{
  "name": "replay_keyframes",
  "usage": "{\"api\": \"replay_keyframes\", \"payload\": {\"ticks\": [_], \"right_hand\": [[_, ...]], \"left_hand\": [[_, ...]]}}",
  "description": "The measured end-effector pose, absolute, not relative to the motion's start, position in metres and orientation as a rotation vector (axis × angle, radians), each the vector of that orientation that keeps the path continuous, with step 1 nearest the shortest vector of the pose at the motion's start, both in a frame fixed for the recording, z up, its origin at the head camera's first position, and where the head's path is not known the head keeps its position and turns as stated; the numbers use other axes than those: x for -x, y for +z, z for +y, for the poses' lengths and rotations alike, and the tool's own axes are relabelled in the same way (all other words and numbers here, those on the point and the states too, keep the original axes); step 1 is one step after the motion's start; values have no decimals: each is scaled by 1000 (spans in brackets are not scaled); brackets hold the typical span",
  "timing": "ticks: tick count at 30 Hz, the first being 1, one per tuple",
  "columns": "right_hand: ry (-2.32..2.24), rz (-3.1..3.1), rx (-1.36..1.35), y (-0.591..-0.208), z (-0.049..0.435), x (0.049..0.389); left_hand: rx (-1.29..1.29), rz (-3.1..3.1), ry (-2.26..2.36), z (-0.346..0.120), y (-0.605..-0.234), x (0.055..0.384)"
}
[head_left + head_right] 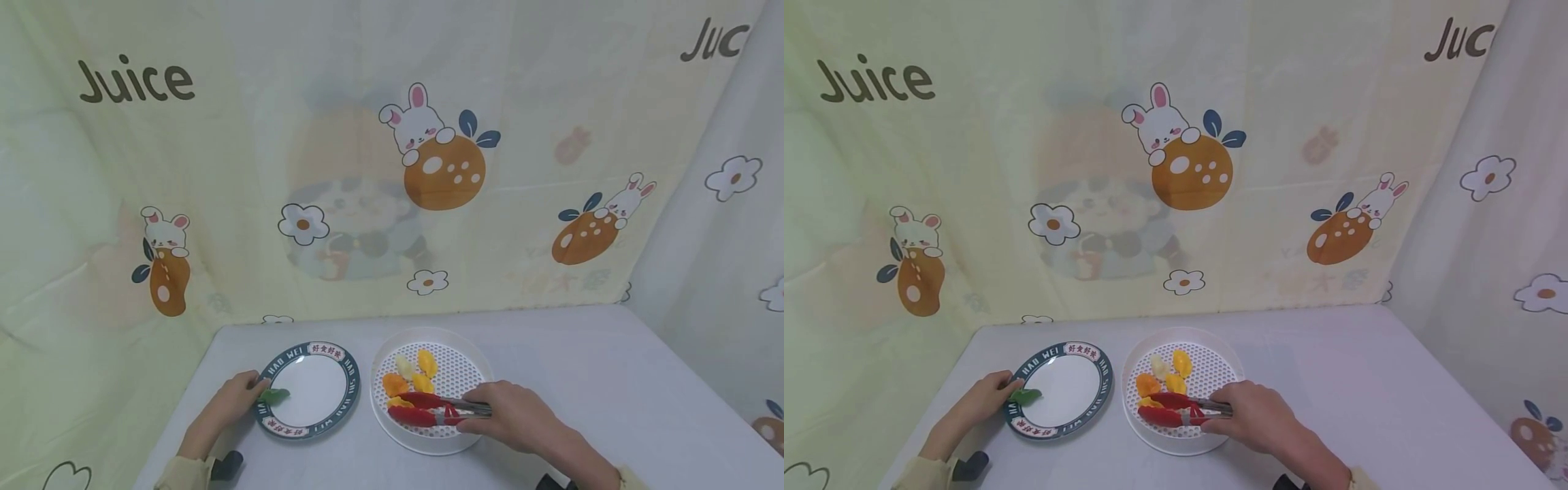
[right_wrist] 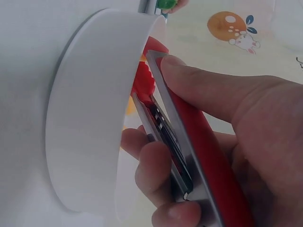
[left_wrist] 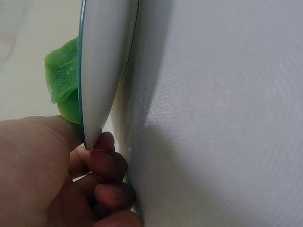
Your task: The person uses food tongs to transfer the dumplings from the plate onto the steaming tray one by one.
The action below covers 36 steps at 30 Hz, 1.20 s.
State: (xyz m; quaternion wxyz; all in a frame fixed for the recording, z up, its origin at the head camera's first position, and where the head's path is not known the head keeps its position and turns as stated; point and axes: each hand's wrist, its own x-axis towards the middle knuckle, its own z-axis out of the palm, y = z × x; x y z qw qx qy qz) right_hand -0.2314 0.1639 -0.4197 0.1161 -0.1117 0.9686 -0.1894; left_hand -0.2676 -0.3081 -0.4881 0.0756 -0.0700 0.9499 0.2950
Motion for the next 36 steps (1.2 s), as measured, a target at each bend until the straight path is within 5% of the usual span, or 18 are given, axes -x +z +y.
{"api": "replay_keyframes", "payload": {"ticks": [13,36], "right_hand": [[-626,2909,363,-400,172,229],[-647,2893,402,-400,116,233]], "left_hand": [[204,2854,887,-309,-489,269],[210,2857,893,-310,-493,272]]}}
